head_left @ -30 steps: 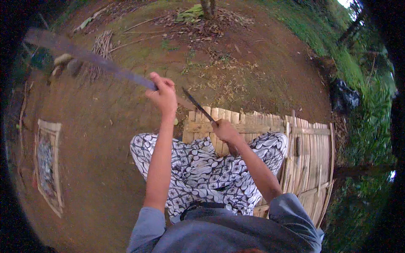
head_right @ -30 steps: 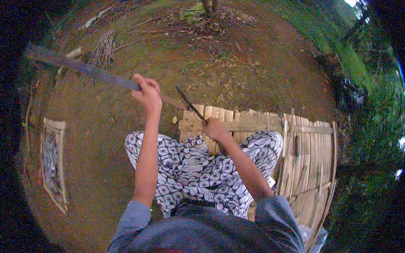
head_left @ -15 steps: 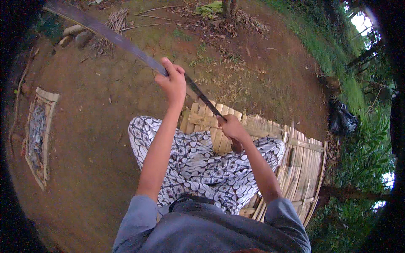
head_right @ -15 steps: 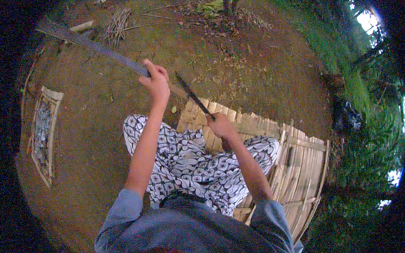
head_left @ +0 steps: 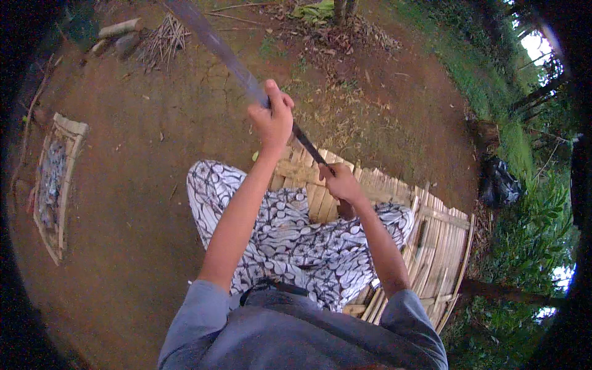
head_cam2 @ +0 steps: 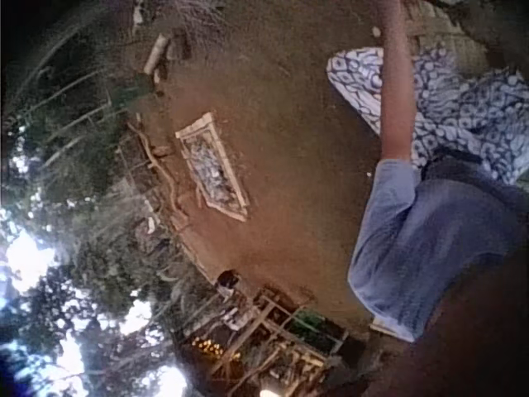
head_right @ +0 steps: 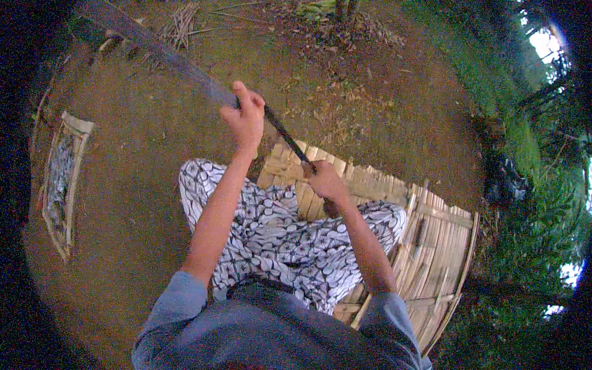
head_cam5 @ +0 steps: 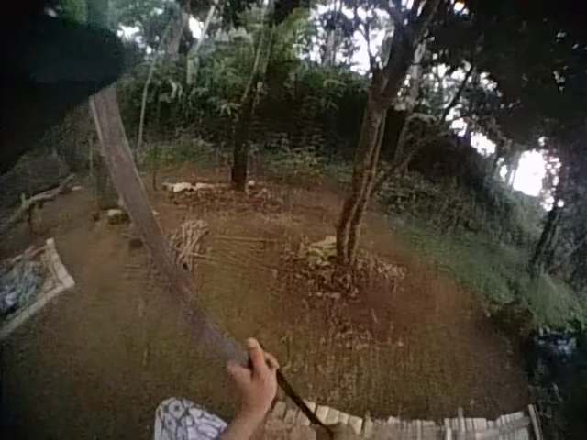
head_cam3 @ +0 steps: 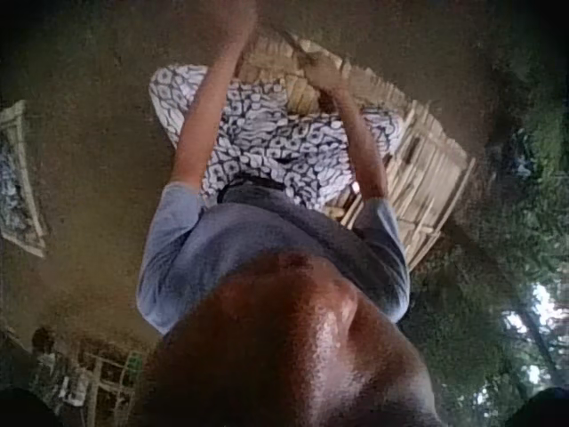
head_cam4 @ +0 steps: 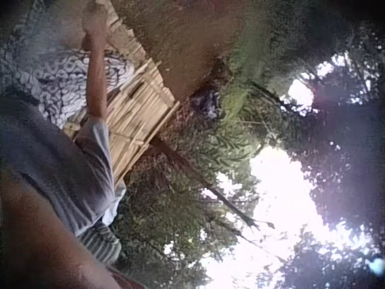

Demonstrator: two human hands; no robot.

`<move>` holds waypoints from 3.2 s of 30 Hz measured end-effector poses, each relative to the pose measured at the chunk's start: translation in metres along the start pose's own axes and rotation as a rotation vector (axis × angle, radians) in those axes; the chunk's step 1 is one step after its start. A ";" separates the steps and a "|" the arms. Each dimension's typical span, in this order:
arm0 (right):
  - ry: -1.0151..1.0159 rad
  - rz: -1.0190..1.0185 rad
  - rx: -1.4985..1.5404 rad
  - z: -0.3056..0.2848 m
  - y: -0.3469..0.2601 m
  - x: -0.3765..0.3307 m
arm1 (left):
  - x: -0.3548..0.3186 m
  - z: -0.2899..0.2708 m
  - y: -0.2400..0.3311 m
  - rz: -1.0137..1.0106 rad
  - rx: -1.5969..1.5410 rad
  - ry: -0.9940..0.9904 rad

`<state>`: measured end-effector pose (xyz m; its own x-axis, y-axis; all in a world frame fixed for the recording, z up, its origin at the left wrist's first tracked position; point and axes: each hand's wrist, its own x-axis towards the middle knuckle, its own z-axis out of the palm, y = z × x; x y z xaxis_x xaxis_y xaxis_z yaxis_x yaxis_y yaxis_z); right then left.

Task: The person sits cross-legged on a bamboo mat and uses a machete to scrape and sharpen a long, thin bamboo stick. They repeatedly draw the blade along the stick's length to smooth and thin it, occasionally pausing to inspect the edge and the stick's surface.

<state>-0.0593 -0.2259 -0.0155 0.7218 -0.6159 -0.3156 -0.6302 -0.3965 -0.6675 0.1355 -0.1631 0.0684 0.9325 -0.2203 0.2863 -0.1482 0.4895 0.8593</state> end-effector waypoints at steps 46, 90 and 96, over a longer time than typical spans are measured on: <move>0.171 -0.172 0.263 0.089 0.087 0.023 | 0.003 0.014 0.000 0.047 0.043 0.201; 0.527 -0.220 0.745 -0.026 0.004 -0.172 | -0.065 0.014 0.013 0.095 -0.012 -0.155; 0.471 0.169 0.305 -0.002 0.042 -0.230 | -0.077 0.017 0.015 0.139 0.013 -0.173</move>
<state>-0.2526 -0.1022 0.0308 0.3700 -0.9172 -0.1475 -0.5646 -0.0960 -0.8198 0.0557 -0.1527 0.0667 0.8326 -0.2934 0.4698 -0.2766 0.5147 0.8115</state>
